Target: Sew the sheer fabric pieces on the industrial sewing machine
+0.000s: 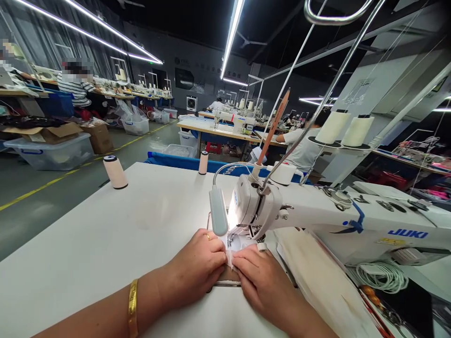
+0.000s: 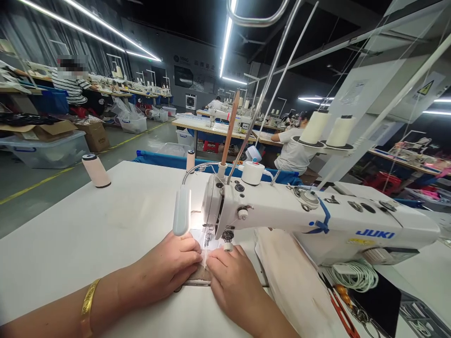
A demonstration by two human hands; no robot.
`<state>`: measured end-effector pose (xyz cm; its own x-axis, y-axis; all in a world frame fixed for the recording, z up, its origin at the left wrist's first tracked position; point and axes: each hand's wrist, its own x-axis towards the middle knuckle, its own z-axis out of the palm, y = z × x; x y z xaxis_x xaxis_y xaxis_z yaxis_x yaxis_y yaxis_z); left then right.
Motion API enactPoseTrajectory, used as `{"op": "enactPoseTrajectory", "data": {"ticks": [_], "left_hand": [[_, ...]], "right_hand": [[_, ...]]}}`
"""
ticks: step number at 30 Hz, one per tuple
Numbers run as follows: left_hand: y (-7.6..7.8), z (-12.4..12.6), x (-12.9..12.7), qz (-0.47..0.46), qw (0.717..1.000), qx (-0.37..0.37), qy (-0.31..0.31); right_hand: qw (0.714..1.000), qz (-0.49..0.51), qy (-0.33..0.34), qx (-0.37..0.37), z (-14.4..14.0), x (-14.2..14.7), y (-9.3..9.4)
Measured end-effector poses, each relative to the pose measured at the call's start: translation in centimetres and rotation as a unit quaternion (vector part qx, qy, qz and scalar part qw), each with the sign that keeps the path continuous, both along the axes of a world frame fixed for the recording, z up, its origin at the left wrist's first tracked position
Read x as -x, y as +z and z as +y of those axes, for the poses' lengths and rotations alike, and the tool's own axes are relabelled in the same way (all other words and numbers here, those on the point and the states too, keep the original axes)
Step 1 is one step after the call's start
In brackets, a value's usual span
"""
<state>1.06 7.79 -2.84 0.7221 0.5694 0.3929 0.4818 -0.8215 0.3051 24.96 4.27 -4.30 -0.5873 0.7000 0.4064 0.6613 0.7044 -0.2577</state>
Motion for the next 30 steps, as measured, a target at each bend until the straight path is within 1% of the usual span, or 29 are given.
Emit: {"op": "enactPoseTrajectory", "data": {"ticks": [2,4,6,8,11,16,20,22,26,28,30], "left_hand": [[0.1,-0.1,-0.1,0.007,1.000,0.022,0.018],[0.3,-0.1,-0.3,0.014,0.998,0.046,0.035],[0.4,0.0,-0.7,0.018,0.996,0.065,0.055],[0.2,0.1,-1.2,0.008,0.994,0.073,0.077],[-0.2,0.2,-1.9,-0.019,0.994,0.053,0.096],[-0.6,0.2,-2.3,-0.063,0.993,-0.021,0.093],[-0.5,0.2,-2.3,-0.069,0.992,-0.056,0.093],[-0.5,0.2,-2.2,-0.063,0.992,-0.071,0.086],[-0.7,-0.5,-1.6,-0.046,0.994,-0.093,0.037],[-0.9,-0.9,-1.2,-0.043,0.995,-0.085,0.022],[-1.2,-1.3,-0.9,-0.035,0.997,-0.071,0.017]], "right_hand": [[1.000,-0.006,-0.001,0.009,0.1,0.1,-0.1],[1.000,0.009,-0.002,0.003,0.3,0.1,-0.3],[0.998,0.055,-0.010,0.009,0.6,0.2,-0.6],[0.993,0.111,-0.025,0.035,0.8,0.3,-0.8],[0.984,0.163,-0.042,0.059,1.0,0.5,-0.7],[0.981,0.180,-0.035,0.059,1.0,0.9,-0.8],[0.984,0.169,-0.031,0.041,0.9,0.9,-0.8],[0.989,0.148,-0.022,0.014,0.8,0.7,-0.8],[0.998,0.040,0.016,-0.050,0.2,0.1,-0.6],[0.998,-0.005,0.018,-0.062,-0.2,-0.2,-0.5],[0.998,-0.020,0.012,-0.064,-0.4,-0.4,-0.4]]}}
